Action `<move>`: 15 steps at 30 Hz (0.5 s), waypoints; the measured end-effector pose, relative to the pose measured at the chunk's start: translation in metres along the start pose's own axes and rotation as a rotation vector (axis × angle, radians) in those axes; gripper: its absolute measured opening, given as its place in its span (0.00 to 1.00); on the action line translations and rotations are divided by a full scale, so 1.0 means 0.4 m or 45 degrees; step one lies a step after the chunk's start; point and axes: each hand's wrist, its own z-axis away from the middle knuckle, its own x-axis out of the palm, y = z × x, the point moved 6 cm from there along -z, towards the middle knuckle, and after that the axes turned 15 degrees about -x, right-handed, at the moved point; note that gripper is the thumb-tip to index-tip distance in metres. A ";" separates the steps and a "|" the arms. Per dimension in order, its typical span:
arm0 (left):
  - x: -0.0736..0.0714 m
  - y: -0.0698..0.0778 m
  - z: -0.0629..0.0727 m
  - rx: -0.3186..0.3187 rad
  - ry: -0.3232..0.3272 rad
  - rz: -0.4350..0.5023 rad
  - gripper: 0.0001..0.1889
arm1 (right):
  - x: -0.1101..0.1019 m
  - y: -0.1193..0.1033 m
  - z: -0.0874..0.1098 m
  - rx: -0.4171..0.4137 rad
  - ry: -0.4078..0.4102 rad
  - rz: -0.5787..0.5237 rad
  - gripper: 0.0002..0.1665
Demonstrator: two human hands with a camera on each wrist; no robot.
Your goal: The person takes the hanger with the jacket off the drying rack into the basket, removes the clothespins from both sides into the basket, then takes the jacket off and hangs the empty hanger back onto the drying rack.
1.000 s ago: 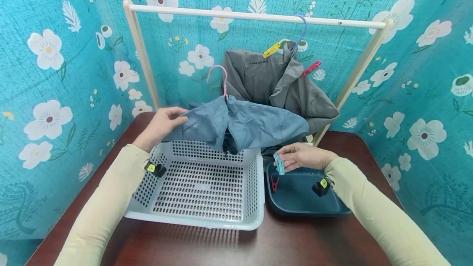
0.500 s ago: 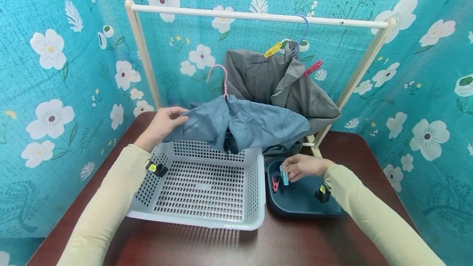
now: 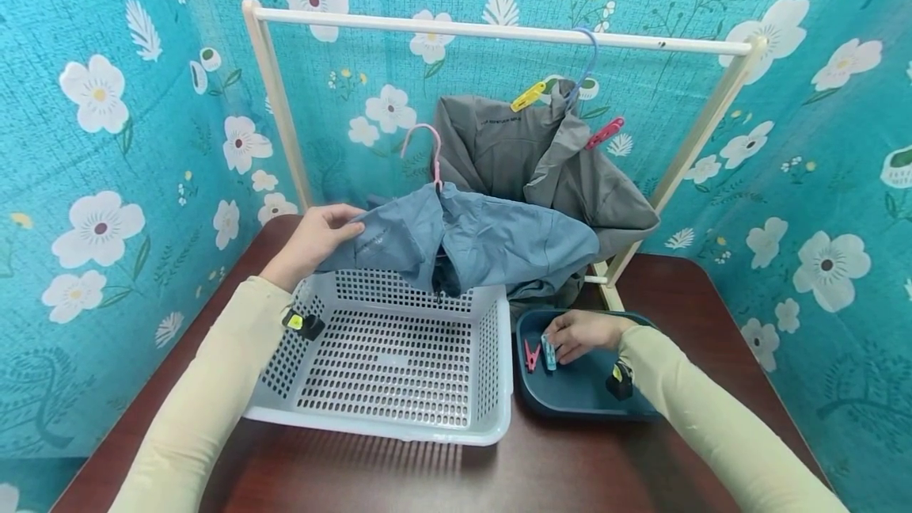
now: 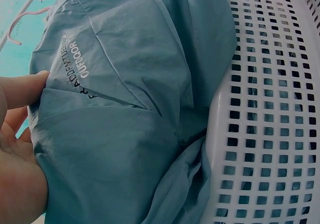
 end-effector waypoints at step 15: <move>-0.001 -0.016 -0.018 -0.009 0.016 -0.016 0.12 | 0.004 0.024 -0.009 0.034 0.016 0.040 0.15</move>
